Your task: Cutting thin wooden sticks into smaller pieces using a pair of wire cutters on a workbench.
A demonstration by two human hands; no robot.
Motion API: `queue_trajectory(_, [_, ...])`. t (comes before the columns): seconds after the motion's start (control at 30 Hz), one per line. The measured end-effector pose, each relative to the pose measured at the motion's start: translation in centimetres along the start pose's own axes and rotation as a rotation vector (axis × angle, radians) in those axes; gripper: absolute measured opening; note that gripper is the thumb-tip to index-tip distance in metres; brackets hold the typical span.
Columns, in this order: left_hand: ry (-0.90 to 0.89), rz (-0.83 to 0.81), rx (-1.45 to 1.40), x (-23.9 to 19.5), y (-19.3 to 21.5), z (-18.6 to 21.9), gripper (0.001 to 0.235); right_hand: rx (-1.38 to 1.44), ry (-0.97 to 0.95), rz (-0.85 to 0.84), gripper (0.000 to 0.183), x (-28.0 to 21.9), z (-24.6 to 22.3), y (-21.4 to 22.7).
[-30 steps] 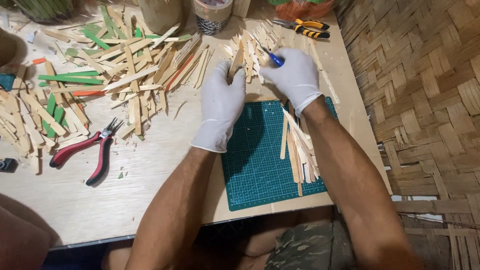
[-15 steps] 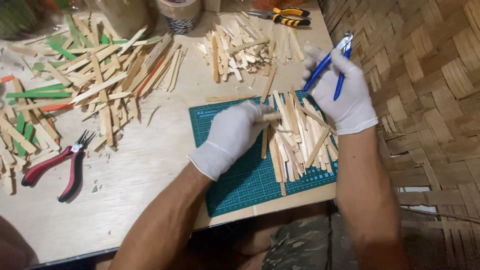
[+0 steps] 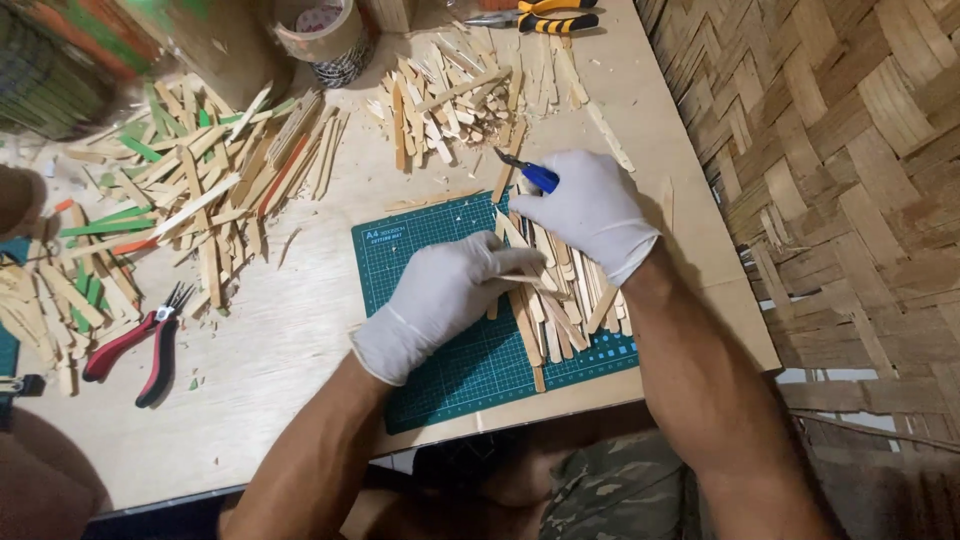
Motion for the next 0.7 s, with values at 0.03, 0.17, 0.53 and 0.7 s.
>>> queue_trajectory(0.03, [0.090,-0.026,-0.099,0.0,0.7,0.4,0.034,-0.028,-0.034,-0.016,0.029,-0.1,0.0,0.1])
queue_trajectory(0.17, [0.289,0.184,-0.494,-1.0,3.8,-0.5,0.029,0.039,-0.003,0.088,0.023,1.9,1.6,-1.4])
queue_trajectory(0.53, [0.422,0.807,-0.982,-1.9,1.8,-7.0,0.007,-0.165,0.118,-0.095,0.025,-2.7,-2.6,0.5])
queue_trajectory(0.7, [0.452,0.919,-1.060,-2.1,3.2,-4.8,0.002,-0.222,0.109,-0.103,0.026,-2.9,-3.0,0.0])
Point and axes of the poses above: each hand's wrist, its own x-axis towards the middle knuckle, its own y-axis out of the back of the hand, z = x × y, the point moved 3 cm from there along x, towards the middle knuckle, and after that the axes turned 8 degrees about -y, right-handed, at the moved point
